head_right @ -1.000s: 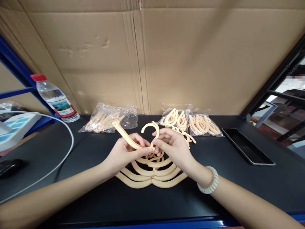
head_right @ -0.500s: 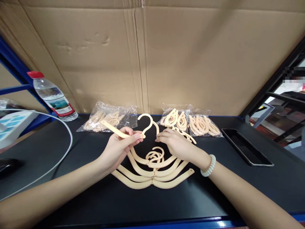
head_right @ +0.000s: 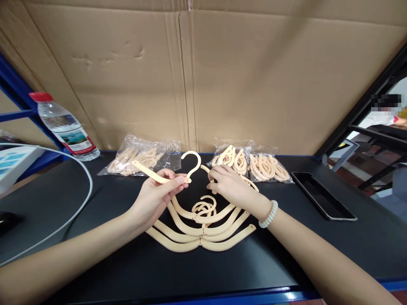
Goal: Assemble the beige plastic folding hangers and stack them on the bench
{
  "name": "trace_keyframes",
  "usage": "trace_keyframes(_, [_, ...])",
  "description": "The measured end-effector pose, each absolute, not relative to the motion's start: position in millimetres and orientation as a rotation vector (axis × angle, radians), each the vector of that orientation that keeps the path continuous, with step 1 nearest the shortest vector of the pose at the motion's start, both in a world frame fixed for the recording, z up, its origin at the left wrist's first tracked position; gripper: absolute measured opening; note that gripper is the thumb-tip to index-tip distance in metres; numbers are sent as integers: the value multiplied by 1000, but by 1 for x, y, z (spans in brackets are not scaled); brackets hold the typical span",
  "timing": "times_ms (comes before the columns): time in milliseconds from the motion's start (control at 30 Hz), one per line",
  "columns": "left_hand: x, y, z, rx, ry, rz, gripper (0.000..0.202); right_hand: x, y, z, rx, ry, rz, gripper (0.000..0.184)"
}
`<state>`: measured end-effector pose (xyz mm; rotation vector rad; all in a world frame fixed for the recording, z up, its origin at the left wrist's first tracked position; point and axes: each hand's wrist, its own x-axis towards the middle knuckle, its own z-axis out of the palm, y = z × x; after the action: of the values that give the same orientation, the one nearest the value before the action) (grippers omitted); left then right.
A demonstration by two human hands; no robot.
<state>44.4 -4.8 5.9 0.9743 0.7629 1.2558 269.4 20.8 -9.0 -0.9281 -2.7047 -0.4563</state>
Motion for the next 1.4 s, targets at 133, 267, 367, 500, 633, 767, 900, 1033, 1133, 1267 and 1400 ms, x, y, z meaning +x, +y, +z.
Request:
trace_keyframes(133, [44, -4, 5, 966, 761, 1267, 29, 267, 20, -1, -827, -2733, -557, 15])
trace_keyframes(267, [43, -3, 3, 944, 755, 1277, 29, 275, 19, 3, -767, -2590, -471, 22])
trace_keyframes(367, [41, -1, 2, 930, 749, 1293, 30, 282, 16, 4, -724, -2295, -199, 23])
trace_keyframes(500, [40, 1, 3, 903, 750, 1303, 26, 282, 8, 7, -742, -1935, 230, 22])
trace_keyframes(633, [41, 2, 5, 895, 768, 1287, 25, 273, -2, 9, -712, -1797, 551, 18])
trace_keyframes(767, [41, 1, 5, 890, 747, 1260, 29, 265, -4, 9, -645, -1512, 906, 11])
trace_keyframes(900, [41, 1, 5, 876, 710, 1223, 30, 262, -2, 10, -629, -1155, 1200, 7])
trace_keyframes(1033, [42, 1, 4, 878, 690, 1189, 30, 259, -1, 11, -653, -958, 1338, 7])
trace_keyframes(1133, [42, 0, 2, 890, 691, 1166, 29, 256, -2, 10, -676, -850, 1406, 9])
trace_keyframes(1267, [43, -1, 1, 900, 690, 1144, 27, 252, -7, 12, -601, -886, 1415, 16])
trace_keyframes(1400, [44, -2, 0, 899, 711, 1118, 27, 250, -17, 16, -525, -992, 1465, 20])
